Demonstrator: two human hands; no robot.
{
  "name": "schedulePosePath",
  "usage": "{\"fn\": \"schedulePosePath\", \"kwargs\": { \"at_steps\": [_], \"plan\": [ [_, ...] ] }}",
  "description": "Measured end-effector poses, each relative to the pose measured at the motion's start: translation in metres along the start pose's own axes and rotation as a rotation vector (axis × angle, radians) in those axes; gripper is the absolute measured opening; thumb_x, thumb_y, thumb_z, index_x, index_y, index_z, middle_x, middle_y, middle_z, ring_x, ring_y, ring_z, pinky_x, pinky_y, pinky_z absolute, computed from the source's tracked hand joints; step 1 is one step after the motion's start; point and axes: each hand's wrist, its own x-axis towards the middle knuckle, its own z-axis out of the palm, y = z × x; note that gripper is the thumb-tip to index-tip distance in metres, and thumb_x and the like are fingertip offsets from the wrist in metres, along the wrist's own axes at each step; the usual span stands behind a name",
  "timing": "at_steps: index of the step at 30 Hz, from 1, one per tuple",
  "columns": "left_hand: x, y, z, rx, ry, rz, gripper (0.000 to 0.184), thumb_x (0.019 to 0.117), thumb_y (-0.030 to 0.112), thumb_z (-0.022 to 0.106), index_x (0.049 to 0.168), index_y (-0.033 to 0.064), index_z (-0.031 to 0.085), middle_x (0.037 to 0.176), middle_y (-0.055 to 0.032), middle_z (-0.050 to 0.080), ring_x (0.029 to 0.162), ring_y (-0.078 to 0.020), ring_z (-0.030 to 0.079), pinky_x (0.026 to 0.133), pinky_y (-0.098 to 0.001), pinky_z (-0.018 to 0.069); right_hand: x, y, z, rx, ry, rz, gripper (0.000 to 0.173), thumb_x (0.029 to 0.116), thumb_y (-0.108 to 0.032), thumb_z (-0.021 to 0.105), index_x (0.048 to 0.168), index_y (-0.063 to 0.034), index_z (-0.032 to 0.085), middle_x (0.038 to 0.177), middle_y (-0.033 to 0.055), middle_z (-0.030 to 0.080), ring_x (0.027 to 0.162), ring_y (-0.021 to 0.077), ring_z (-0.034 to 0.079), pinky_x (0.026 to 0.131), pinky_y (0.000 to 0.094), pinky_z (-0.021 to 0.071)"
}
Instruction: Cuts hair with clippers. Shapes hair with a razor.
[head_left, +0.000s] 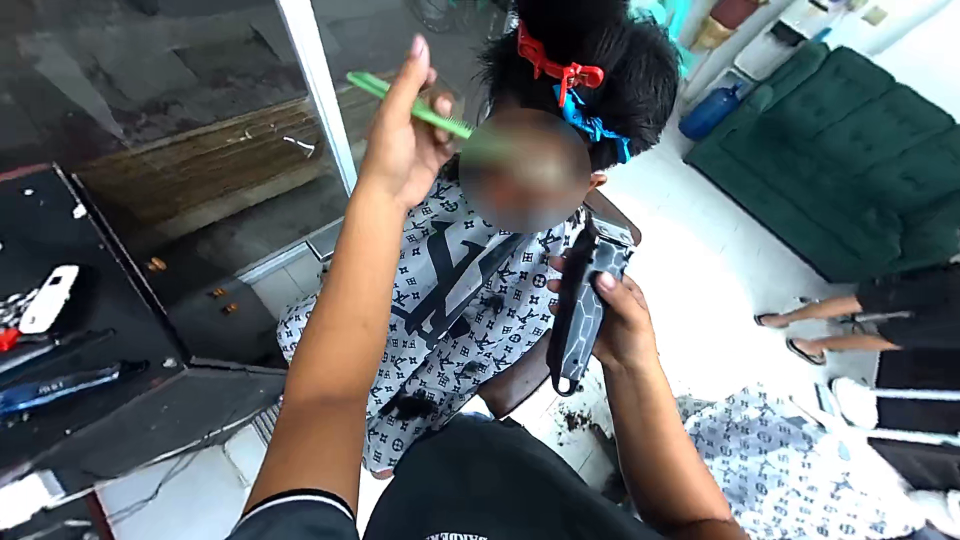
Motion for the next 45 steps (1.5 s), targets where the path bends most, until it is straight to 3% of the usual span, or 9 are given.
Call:
{"fn": "schedulePosePath", "kwargs": {
  "at_steps": [9,13,16,22,24,30,33,36,45],
  "plan": [
    [-0.013,-0.01,0.032,0.118,0.19,-0.012,0.024,0.1096,0.041,0.043,0.11,0.0177,0.051,0.077,0.0045,0.057,0.061,-0.0058,0.057,0.061,-0.0206,0.0535,-0.033,0.004,-0.048,0.375,-0.234,0.216,0.06,0.0919,-0.06,0.064,0.136,-0.0197,0.061,0.111,0.0105,0.075,0.07,0.0162,0.073,0.055,0.0293,0.0606],
    [-0.05,-0.021,0.033,0.24,0.279,0.067,0.026,0.1105,0.041,0.038,0.111,0.0183,0.051,0.071,0.0065,0.053,0.06,-0.0069,0.054,0.061,-0.0245,0.0522,-0.054,0.024,-0.067,0.293,-0.473,0.519,0.071,0.0882,-0.076,0.056,0.117,-0.0127,0.07,0.096,0.009,0.075,0.061,0.0142,0.068,0.053,0.0293,0.0577],
    [-0.103,-0.033,-0.006,0.147,0.344,0.118,0.042,0.1115,0.043,0.025,0.104,0.0186,0.058,0.063,0.0087,0.053,0.053,-0.0035,0.055,0.054,-0.0206,0.0532,-0.071,0.038,-0.074,0.24,-0.528,0.644,0.067,0.0908,-0.062,0.063,0.134,-0.0118,0.053,0.103,0.0119,0.073,0.074,0.0183,0.071,0.061,0.0317,0.06],
    [-0.316,-0.11,-0.131,0.026,0.994,-0.032,0.053,0.1057,0.062,0.029,0.109,0.0193,0.06,0.06,0.0109,0.047,0.046,-0.0015,0.045,0.046,-0.0193,0.0453,-0.082,0.091,-0.035,0.304,-0.592,0.911,0.059,0.0918,-0.066,0.06,0.12,-0.0152,0.068,0.104,0.0094,0.075,0.064,0.0145,0.07,0.052,0.0294,0.0597],
    [-0.397,-0.135,-0.15,-0.05,1.219,-0.031,0.053,0.1067,0.059,0.03,0.11,0.0145,0.06,0.061,0.0081,0.049,0.047,-0.0042,0.047,0.047,-0.0222,0.0474,-0.078,0.116,-0.007,0.11,-0.628,0.942,0.05,0.104,-0.056,0.044,0.129,-0.0121,0.05,0.101,0.0099,0.072,0.056,0.0121,0.063,0.046,0.0252,0.0542],
    [-0.588,-0.146,-0.168,-0.295,1.689,0.112,0.052,0.1099,0.05,0.025,0.1,0.0119,0.058,0.052,0.0075,0.047,0.04,-0.0045,0.044,0.041,-0.0221,0.0433,-0.051,0.207,0.134,-0.248,-0.832,0.782,0.068,0.0959,-0.021,0.046,0.159,-0.0099,0.022,0.11,0.0077,0.065,0.059,0.0111,0.059,0.047,0.0265,0.0504],
    [-0.647,-0.123,-0.185,-0.334,1.826,0.143,0.052,0.1097,0.053,0.024,0.1,0.0136,0.056,0.052,0.0081,0.045,0.04,-0.0038,0.043,0.04,-0.0212,0.0423,-0.023,0.268,0.242,-0.511,-0.913,0.548,0.069,0.0933,-0.013,0.054,0.158,-0.0091,0.03,0.117,0.0144,0.062,0.074,0.0188,0.064,0.059,0.036,0.0558],
    [-0.692,-0.097,-0.211,-0.348,1.904,0.154,0.052,0.1098,0.052,0.025,0.097,0.0143,0.057,0.052,0.0079,0.045,0.039,-0.0043,0.043,0.039,-0.0218,0.0424,0.019,0.336,0.36,-0.779,-0.984,0.299,0.073,0.0909,-0.015,0.073,0.155,-0.0065,0.039,0.135,0.0265,0.058,0.116,0.0378,0.062,0.097,0.0565,0.0517],
    [-0.784,-0.069,-0.244,-0.35,2.041,0.008,0.054,0.1104,0.052,0.023,0.098,0.0128,0.058,0.05,0.0081,0.046,0.039,-0.0044,0.044,0.041,-0.0232,0.0452,0.1,0.476,0.582,-1.147,-1.12,-0.017,0.057,0.0824,-0.03,0.085,0.13,-0.0057,0.066,0.117,0.0243,0.07,0.11,0.0432,0.066,0.096,0.0681,0.0486]
  ]
}}
